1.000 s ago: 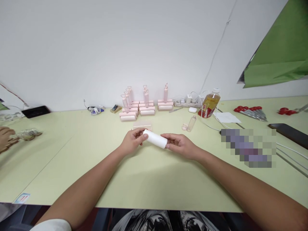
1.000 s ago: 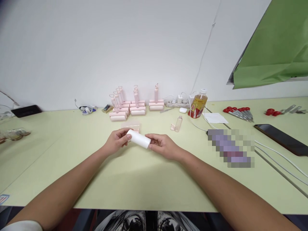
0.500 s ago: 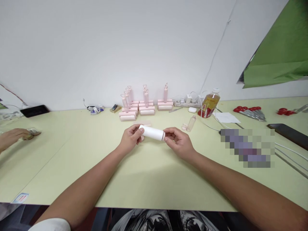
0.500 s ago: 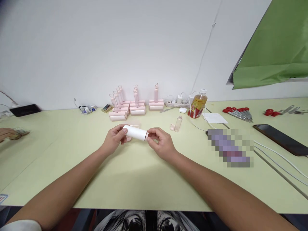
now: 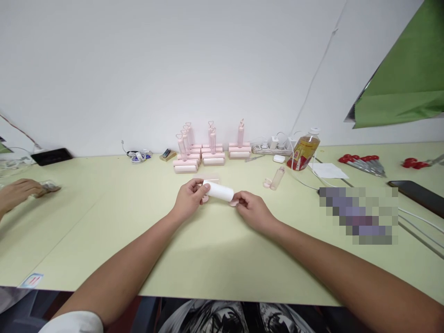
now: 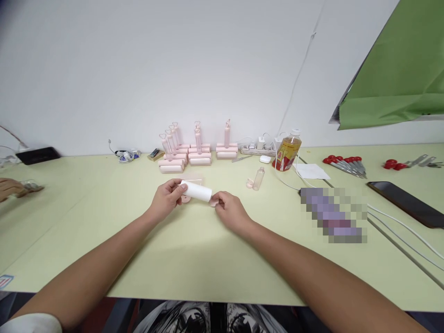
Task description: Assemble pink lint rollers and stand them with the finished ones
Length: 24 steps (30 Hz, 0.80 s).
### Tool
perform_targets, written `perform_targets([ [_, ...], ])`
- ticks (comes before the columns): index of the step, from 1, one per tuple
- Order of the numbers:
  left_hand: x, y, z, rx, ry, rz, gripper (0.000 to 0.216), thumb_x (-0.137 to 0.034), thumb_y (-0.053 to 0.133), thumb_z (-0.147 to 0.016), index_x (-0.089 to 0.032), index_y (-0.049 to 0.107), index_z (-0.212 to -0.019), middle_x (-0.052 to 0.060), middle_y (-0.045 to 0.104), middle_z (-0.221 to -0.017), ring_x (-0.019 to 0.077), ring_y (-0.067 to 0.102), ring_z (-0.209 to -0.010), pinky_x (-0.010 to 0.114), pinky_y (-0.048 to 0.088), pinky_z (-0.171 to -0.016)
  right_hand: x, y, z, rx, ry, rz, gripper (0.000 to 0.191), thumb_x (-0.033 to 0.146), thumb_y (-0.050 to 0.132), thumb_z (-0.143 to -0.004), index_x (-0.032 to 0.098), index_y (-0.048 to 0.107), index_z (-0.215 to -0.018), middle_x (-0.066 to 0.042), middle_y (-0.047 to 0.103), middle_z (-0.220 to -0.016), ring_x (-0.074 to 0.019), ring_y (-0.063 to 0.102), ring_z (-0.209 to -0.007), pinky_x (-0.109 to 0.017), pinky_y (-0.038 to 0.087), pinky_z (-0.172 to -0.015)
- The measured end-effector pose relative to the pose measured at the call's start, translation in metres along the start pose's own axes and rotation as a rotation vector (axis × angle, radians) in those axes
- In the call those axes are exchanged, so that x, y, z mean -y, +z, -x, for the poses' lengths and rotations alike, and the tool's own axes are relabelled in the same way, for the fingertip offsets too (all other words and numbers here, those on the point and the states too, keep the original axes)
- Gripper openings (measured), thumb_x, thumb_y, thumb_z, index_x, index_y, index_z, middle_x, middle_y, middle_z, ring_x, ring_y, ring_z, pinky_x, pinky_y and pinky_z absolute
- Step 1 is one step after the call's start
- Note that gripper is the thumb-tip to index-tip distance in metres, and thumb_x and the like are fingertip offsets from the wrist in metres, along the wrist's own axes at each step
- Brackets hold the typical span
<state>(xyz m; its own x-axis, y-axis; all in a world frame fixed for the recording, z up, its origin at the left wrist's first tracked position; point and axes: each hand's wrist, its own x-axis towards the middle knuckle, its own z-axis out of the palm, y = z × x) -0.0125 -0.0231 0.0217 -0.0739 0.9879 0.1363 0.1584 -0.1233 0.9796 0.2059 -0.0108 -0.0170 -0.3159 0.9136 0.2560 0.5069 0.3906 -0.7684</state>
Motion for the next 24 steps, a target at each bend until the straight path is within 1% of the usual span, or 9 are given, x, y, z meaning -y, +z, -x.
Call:
perform_targets([
  [3,-0.003,0.0,0.001,0.004,-0.015,-0.028,0.043,-0.053,0.067,-0.071,-0.015,0.062,-0.09,-0.003,0.054,-0.055,0.0095,0.049,-0.043,0.021,0.036,-0.042,-0.002,0.003,0.0,0.054,-0.143,0.148,0.024,0.009,0.045,-0.081,0.019,0.065,-0.089,-0.005,0.066,-0.089,-0.0175,0.06,-0.077,-0.03,0.046,-0.07],
  [5,-0.004,-0.001,0.0,-0.031,-0.003,-0.031,0.043,-0.053,0.067,-0.071,-0.014,0.062,-0.09,-0.003,0.055,-0.055,0.0097,0.049,-0.044,0.021,0.036,-0.042,-0.003,0.005,0.0,0.07,-0.227,0.216,0.027,0.007,0.043,-0.082,0.019,0.066,-0.091,-0.007,0.067,-0.093,-0.0192,0.061,-0.084,-0.033,0.048,-0.075],
  [9,-0.005,-0.01,-0.005,-0.187,0.085,-0.034,0.037,-0.049,0.063,-0.076,-0.015,0.063,-0.092,-0.005,0.051,-0.053,0.0087,0.046,-0.042,0.02,0.035,-0.041,0.0,0.008,0.004,0.113,-0.427,0.307,0.025,0.011,0.044,-0.088,0.017,0.066,-0.098,-0.013,0.067,-0.106,-0.0249,0.056,-0.099,-0.041,0.047,-0.086],
  [12,-0.005,-0.026,-0.015,-0.351,0.175,-0.031,0.035,-0.046,0.061,-0.08,-0.016,0.063,-0.097,-0.004,0.051,-0.057,0.0085,0.046,-0.043,0.021,0.037,-0.043,0.008,0.008,0.01,0.191,-0.524,0.345,0.023,0.019,0.048,-0.089,0.016,0.066,-0.104,-0.013,0.067,-0.109,-0.0264,0.053,-0.101,-0.043,0.045,-0.088],
  [15,-0.006,-0.048,-0.027,-0.553,0.296,-0.12,0.037,-0.044,0.056,-0.083,-0.016,0.062,-0.106,0.001,0.059,-0.073,0.01,0.051,-0.054,0.022,0.044,-0.051,0.014,0.008,0.013,0.299,-0.506,0.377,0.027,0.028,0.051,-0.09,0.017,0.064,-0.112,-0.012,0.066,-0.115,-0.0277,0.051,-0.103,-0.045,0.042,-0.089],
  [18,-0.005,-0.068,-0.035,-0.674,0.43,-0.399,0.037,-0.041,0.054,-0.084,-0.017,0.063,-0.111,0.006,0.062,-0.097,0.0145,0.058,-0.076,0.025,0.049,-0.069,0.016,0.008,0.014,0.377,-0.449,0.406,0.036,0.038,0.05,-0.092,0.019,0.06,-0.12,-0.012,0.058,-0.132,-0.0299,0.048,-0.108,-0.048,0.04,-0.09],
  [19,-0.004,-0.072,-0.037,-0.684,0.443,-0.514,0.037,-0.04,0.055,-0.083,-0.018,0.064,-0.112,0.006,0.061,-0.101,0.0153,0.058,-0.078,0.027,0.049,-0.073,0.016,0.008,0.013,0.392,-0.435,0.412,0.038,0.04,0.049,-0.092,0.019,0.059,-0.122,-0.011,0.055,-0.137,-0.0306,0.047,-0.109,-0.048,0.04,-0.091],
  [21,0.001,-0.077,-0.041,-0.67,0.423,-0.703,0.041,-0.04,0.057,-0.082,-0.018,0.063,-0.117,0.007,0.06,-0.103,0.0159,0.057,-0.075,0.029,0.048,-0.076,0.016,0.008,0.012,0.409,-0.417,0.421,0.041,0.044,0.048,-0.092,0.021,0.058,-0.125,-0.011,0.049,-0.143,-0.0322,0.046,-0.113,-0.05,0.039,-0.092],
  [24,0.012,-0.076,-0.046,-0.579,0.349,-0.817,0.048,-0.041,0.055,-0.083,-0.018,0.058,-0.125,0.009,0.059,-0.103,0.0172,0.058,-0.072,0.032,0.048,-0.075,0.015,0.008,0.01,0.429,-0.415,0.434,0.046,0.048,0.047,-0.092,0.021,0.056,-0.128,-0.012,0.042,-0.149,-0.0353,0.041,-0.122,-0.053,0.035,-0.097],
])
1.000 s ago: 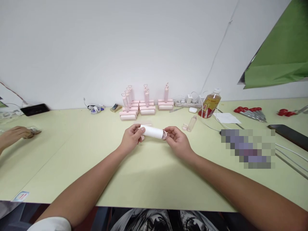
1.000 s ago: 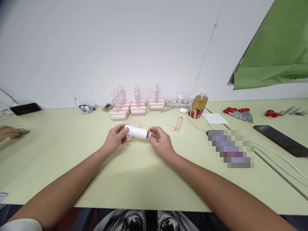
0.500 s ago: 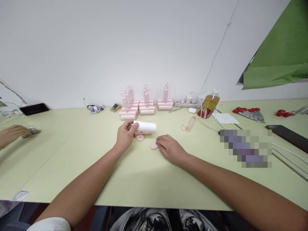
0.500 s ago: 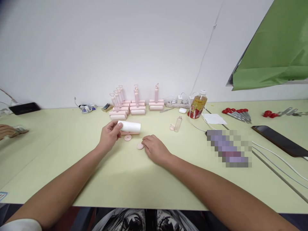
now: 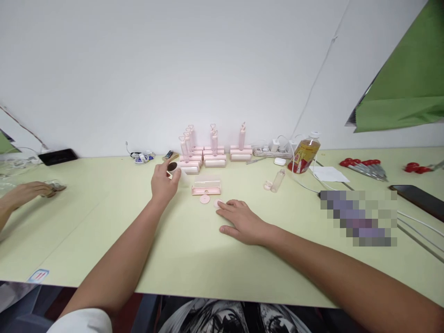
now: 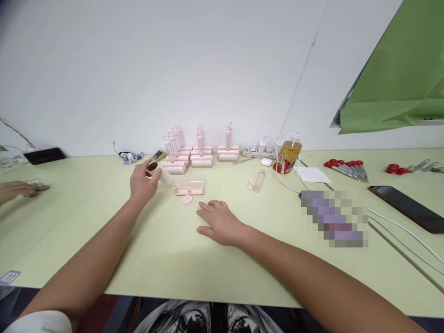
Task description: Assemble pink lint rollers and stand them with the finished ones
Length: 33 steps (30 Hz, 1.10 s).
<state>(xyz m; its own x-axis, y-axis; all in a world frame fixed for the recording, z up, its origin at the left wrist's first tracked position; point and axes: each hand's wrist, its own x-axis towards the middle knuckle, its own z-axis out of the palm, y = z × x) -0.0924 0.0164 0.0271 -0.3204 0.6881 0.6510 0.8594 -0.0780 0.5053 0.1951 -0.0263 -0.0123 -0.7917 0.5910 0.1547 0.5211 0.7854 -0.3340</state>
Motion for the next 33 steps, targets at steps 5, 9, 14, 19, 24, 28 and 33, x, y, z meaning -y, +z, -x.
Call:
perform_targets([
  [5,0.004,0.02,0.006,0.174,-0.006,0.028,0.052,-0.045,0.053,-0.084,-0.017,0.055,-0.128,0.011,0.061,-0.112,0.018,0.061,-0.074,0.032,0.048,-0.075,-0.002,0.001,-0.001,-0.004,-0.013,-0.03,0.051,0.047,0.047,-0.092,0.019,0.049,-0.135,-0.014,0.037,-0.151,-0.0336,0.035,-0.133,-0.051,0.03,-0.105],
  [9,0.004,0.026,0.007,0.216,0.004,0.067,0.058,-0.049,0.056,-0.082,-0.018,0.052,-0.131,0.011,0.062,-0.116,0.0183,0.062,-0.076,0.033,0.048,-0.075,-0.001,0.004,-0.001,-0.089,0.014,-0.069,0.042,0.035,0.051,-0.091,0.015,0.052,-0.128,-0.017,0.05,-0.137,-0.0284,0.047,-0.122,-0.046,0.037,-0.102],
  [14,0.004,0.026,0.007,0.275,-0.001,0.104,0.057,-0.048,0.056,-0.084,-0.018,0.05,-0.133,0.011,0.063,-0.113,0.0162,0.06,-0.072,0.031,0.047,-0.072,0.0,0.004,-0.003,-0.031,-0.012,-0.041,0.051,0.035,0.047,-0.092,0.013,0.045,-0.139,-0.017,0.047,-0.143,-0.0323,0.038,-0.132,-0.05,0.03,-0.109],
  [19,0.006,0.029,0.008,0.282,0.005,0.107,0.053,-0.046,0.051,-0.087,-0.017,0.051,-0.131,0.011,0.061,-0.114,0.0161,0.06,-0.073,0.032,0.048,-0.071,0.0,0.0,-0.004,0.125,0.036,-0.05,0.063,0.049,0.039,-0.095,0.015,0.035,-0.148,-0.013,0.023,-0.158,-0.0373,0.014,-0.145,-0.056,0.015,-0.115],
  [24,0.0,0.025,0.01,0.131,0.086,0.096,0.05,-0.044,0.052,-0.087,-0.014,0.053,-0.127,0.014,0.056,-0.116,0.0216,0.06,-0.088,0.034,0.05,-0.071,-0.003,0.0,-0.003,0.136,0.038,-0.08,0.065,0.053,0.038,-0.095,0.016,0.035,-0.148,-0.011,0.025,-0.158,-0.0352,0.013,-0.146,-0.054,0.011,-0.117],
  [28,-0.022,0.015,0.012,0.001,0.28,0.092,0.039,-0.037,0.053,-0.088,-0.015,0.06,-0.119,0.013,0.058,-0.113,0.0252,0.056,-0.104,0.039,0.047,-0.089,-0.003,0.003,-0.003,0.071,0.032,-0.08,0.061,0.05,0.042,-0.094,0.015,0.041,-0.144,-0.013,0.035,-0.153,-0.0352,0.021,-0.143,-0.053,0.016,-0.115],
  [33,-0.062,0.028,-0.01,0.212,0.428,0.037,0.031,-0.033,0.05,-0.088,-0.02,0.07,-0.108,0.009,0.066,-0.106,0.0253,0.057,-0.102,0.039,0.044,-0.094,-0.001,0.005,-0.004,0.013,0.012,-0.099,0.054,0.044,0.046,-0.092,0.015,0.047,-0.138,-0.014,0.047,-0.144,-0.0353,0.029,-0.139,-0.053,0.022,-0.113],
])
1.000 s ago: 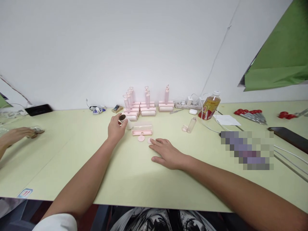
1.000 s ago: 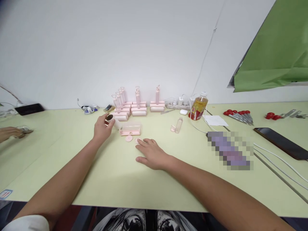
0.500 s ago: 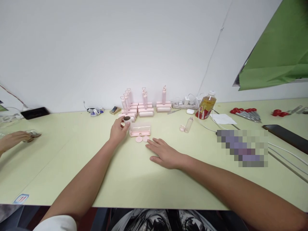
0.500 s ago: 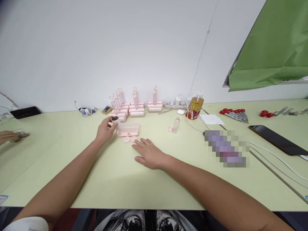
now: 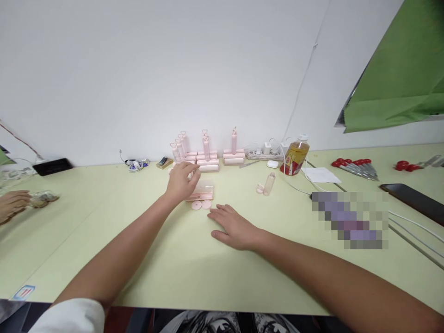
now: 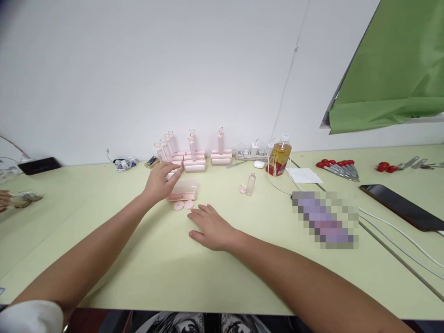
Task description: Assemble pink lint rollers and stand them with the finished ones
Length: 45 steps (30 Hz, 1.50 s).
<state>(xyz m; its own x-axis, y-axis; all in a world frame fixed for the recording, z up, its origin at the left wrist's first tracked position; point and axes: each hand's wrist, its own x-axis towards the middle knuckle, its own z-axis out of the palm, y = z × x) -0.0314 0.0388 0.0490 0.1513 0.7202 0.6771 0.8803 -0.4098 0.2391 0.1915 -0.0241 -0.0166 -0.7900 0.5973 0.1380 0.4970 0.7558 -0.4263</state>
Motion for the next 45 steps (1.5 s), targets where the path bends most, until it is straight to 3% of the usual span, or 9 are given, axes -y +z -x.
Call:
perform_targets([
  [3,-0.006,0.02,-0.045,0.195,-0.049,-0.079,0.037,-0.03,0.047,-0.088,-0.021,0.068,-0.117,0.011,0.065,-0.109,0.0287,0.056,-0.104,0.043,0.043,-0.094,0.001,-0.001,0.001,-0.004,0.005,-0.044,0.051,0.039,0.047,-0.092,0.015,0.048,-0.136,-0.014,0.053,-0.138,-0.0352,0.03,-0.138,-0.053,0.025,-0.112],
  [9,-0.008,0.056,-0.126,0.239,-0.186,-0.219,0.041,-0.034,0.051,-0.086,-0.026,0.065,-0.123,0.011,0.048,-0.138,0.0371,0.042,-0.121,0.049,0.038,-0.099,0.0,-0.001,0.0,-0.002,-0.01,-0.069,0.048,0.036,0.049,-0.09,0.013,0.053,-0.132,-0.015,0.052,-0.14,-0.0363,0.031,-0.138,-0.054,0.024,-0.112],
  [15,0.0,0.059,-0.153,0.147,-0.268,-0.174,0.042,-0.019,0.052,-0.082,-0.015,0.062,-0.123,0.018,0.056,-0.125,0.0331,0.052,-0.113,0.044,0.043,-0.094,-0.001,-0.001,-0.002,0.013,-0.027,-0.079,0.049,0.036,0.051,-0.089,0.011,0.055,-0.132,-0.016,0.05,-0.142,-0.0378,0.032,-0.138,-0.055,0.022,-0.112],
  [21,0.001,0.044,-0.162,0.145,-0.293,-0.101,0.023,-0.015,0.053,-0.079,-0.014,0.073,-0.092,0.012,0.072,-0.089,0.0256,0.065,-0.086,0.035,0.049,-0.079,-0.004,0.001,-0.001,-0.132,0.031,-0.264,0.044,0.031,0.054,-0.086,0.013,0.058,-0.126,-0.016,0.062,-0.126,-0.0306,0.05,-0.124,-0.046,0.037,-0.105],
  [29,-0.038,-0.015,-0.112,-0.111,-0.341,0.523,0.019,-0.025,0.061,-0.073,-0.012,0.069,-0.084,0.003,0.064,-0.065,0.0134,0.058,-0.057,0.027,0.052,-0.057,-0.027,0.003,-0.016,-0.583,0.435,-1.015,0.058,0.041,0.062,-0.083,0.02,0.043,-0.133,-0.011,0.06,-0.118,-0.0193,0.061,-0.095,-0.038,0.049,-0.084],
  [34,-0.056,-0.037,-0.043,-0.14,-0.555,0.956,0.024,-0.033,0.072,-0.067,-0.013,0.066,-0.079,-0.001,0.057,-0.061,0.0103,0.056,-0.053,0.024,0.05,-0.052,-0.026,-0.017,-0.015,-0.815,0.311,-1.066,0.056,0.047,0.065,-0.079,0.022,0.042,-0.123,-0.009,0.058,-0.118,-0.0185,0.058,-0.089,-0.034,0.05,-0.072],
  [37,-0.058,-0.034,-0.001,-0.21,-0.551,1.136,0.036,-0.042,0.076,-0.065,-0.018,0.068,-0.09,0.001,0.062,-0.071,0.0113,0.059,-0.06,0.022,0.048,-0.052,-0.016,-0.022,-0.012,-0.836,0.206,-1.024,0.051,0.047,0.068,-0.077,0.021,0.046,-0.116,-0.007,0.062,-0.108,-0.0199,0.058,-0.091,-0.035,0.049,-0.078],
  [42,-0.063,-0.012,0.043,0.083,-0.47,1.031,0.031,-0.045,0.077,-0.066,-0.018,0.074,-0.082,0.008,0.071,-0.094,0.0205,0.065,-0.081,0.031,0.052,-0.071,0.001,-0.018,-0.009,-0.699,0.106,-0.974,0.056,0.046,0.07,-0.078,0.024,0.045,-0.122,-0.008,0.061,-0.116,-0.0217,0.058,-0.102,-0.036,0.05,-0.086],
  [45,-0.064,-0.005,0.047,0.008,-0.479,1.0,0.03,-0.046,0.075,-0.068,-0.018,0.074,-0.08,0.007,0.072,-0.094,0.0229,0.065,-0.091,0.032,0.05,-0.079,-0.001,-0.021,-0.007,-0.659,0.1,-0.949,0.056,0.047,0.067,-0.08,0.024,0.043,-0.124,-0.008,0.059,-0.118,-0.0225,0.056,-0.106,-0.037,0.05,-0.086],
])
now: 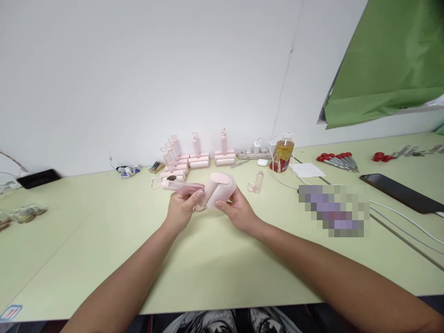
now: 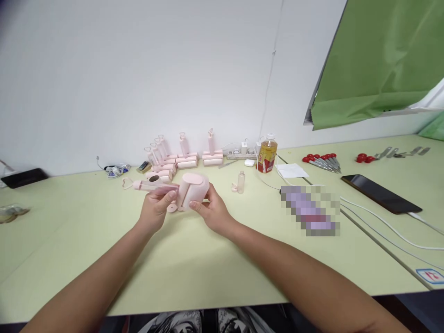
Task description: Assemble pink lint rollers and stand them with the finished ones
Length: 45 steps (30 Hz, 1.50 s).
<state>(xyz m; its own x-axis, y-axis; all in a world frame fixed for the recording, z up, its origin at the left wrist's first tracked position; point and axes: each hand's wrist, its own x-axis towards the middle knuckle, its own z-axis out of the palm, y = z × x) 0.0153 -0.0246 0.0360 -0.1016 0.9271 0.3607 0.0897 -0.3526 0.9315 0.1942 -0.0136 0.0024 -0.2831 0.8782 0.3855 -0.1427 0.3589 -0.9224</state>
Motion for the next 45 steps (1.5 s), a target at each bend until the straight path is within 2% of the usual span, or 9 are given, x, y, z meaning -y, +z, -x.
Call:
perform_targets([
  [5,-0.005,-0.015,-0.013,-0.29,-0.011,0.193,0.038,-0.053,0.07,-0.073,-0.017,0.07,-0.084,0.003,0.067,-0.078,0.0143,0.059,-0.069,0.025,0.046,-0.062,-0.002,-0.034,-0.02,-0.08,-0.039,0.445,0.059,0.044,0.062,-0.082,0.025,0.042,-0.134,-0.009,0.054,-0.12,-0.025,0.053,-0.108,-0.041,0.048,-0.088],
  [10,-0.009,-0.036,-0.021,-0.316,-0.011,0.2,0.039,-0.05,0.075,-0.069,-0.014,0.07,-0.085,0.002,0.065,-0.077,0.0111,0.053,-0.065,0.022,0.041,-0.057,-0.017,-0.059,-0.037,0.009,0.02,1.094,0.05,0.028,0.063,-0.08,0.017,0.054,-0.127,-0.014,0.053,-0.119,-0.0315,0.045,-0.112,-0.048,0.038,-0.098],
  [22,-0.005,-0.039,-0.021,-0.293,0.002,0.144,0.037,-0.051,0.075,-0.068,-0.015,0.072,-0.077,0.001,0.063,-0.07,0.0121,0.051,-0.062,0.024,0.04,-0.057,-0.038,-0.054,-0.066,0.2,-0.004,1.248,0.051,0.025,0.058,-0.084,0.013,0.051,-0.133,-0.017,0.049,-0.132,-0.032,0.041,-0.122,-0.048,0.036,-0.103],
  [25,-0.004,-0.037,-0.02,-0.314,-0.009,0.156,0.038,-0.05,0.075,-0.068,-0.015,0.071,-0.079,0.002,0.063,-0.072,0.0128,0.053,-0.065,0.024,0.042,-0.057,-0.03,-0.047,-0.057,0.095,-0.05,1.156,0.053,0.035,0.056,-0.087,0.014,0.047,-0.136,-0.019,0.041,-0.141,-0.0339,0.032,-0.132,-0.053,0.031,-0.107],
  [28,0.0,-0.026,-0.016,-0.3,-0.078,0.201,0.038,-0.051,0.076,-0.067,-0.015,0.069,-0.08,0.001,0.062,-0.071,0.0124,0.053,-0.062,0.024,0.042,-0.053,-0.013,-0.027,-0.035,0.047,-0.107,0.821,0.049,0.045,0.051,-0.09,0.02,0.049,-0.132,-0.016,0.05,-0.135,-0.0307,0.041,-0.128,-0.052,0.035,-0.105],
  [32,0.007,0.001,0.003,-0.1,-0.232,0.229,0.037,-0.051,0.072,-0.07,-0.016,0.067,-0.079,0.001,0.06,-0.064,0.0126,0.053,-0.053,0.026,0.044,-0.05,0.01,0.001,-0.005,0.173,0.171,0.137,0.052,0.052,0.053,-0.088,0.023,0.045,-0.13,-0.012,0.061,-0.118,-0.0245,0.06,-0.105,-0.042,0.053,-0.084],
  [35,0.014,0.011,0.017,0.156,-0.202,0.083,0.029,-0.045,0.07,-0.073,-0.018,0.07,-0.084,0.003,0.064,-0.067,0.0153,0.058,-0.058,0.03,0.049,-0.057,0.014,0.003,0.006,0.124,0.383,-0.158,0.043,0.052,0.061,-0.083,0.023,0.05,-0.113,-0.004,0.065,-0.088,-0.0175,0.063,-0.073,-0.031,0.055,-0.06],
  [39,0.017,0.001,0.015,0.288,-0.101,-0.009,0.027,-0.039,0.07,-0.072,-0.021,0.072,-0.091,0.006,0.069,-0.088,0.0176,0.062,-0.073,0.03,0.052,-0.063,0.012,-0.02,0.006,0.036,0.43,-0.268,0.037,0.055,0.063,-0.08,0.022,0.052,-0.093,0.006,0.05,-0.058,-0.0086,0.042,-0.043,-0.019,0.033,-0.036],
  [45,0.013,-0.009,0.001,0.201,-0.277,0.188,0.041,-0.046,0.068,-0.074,-0.02,0.062,-0.106,0.007,0.062,-0.105,0.0141,0.061,-0.072,0.028,0.054,-0.056,0.013,-0.031,0.001,0.2,0.516,-0.069,0.046,0.047,0.07,-0.074,0.02,0.059,-0.11,0.007,0.047,-0.056,-0.0059,0.033,-0.039,-0.017,0.02,-0.034],
])
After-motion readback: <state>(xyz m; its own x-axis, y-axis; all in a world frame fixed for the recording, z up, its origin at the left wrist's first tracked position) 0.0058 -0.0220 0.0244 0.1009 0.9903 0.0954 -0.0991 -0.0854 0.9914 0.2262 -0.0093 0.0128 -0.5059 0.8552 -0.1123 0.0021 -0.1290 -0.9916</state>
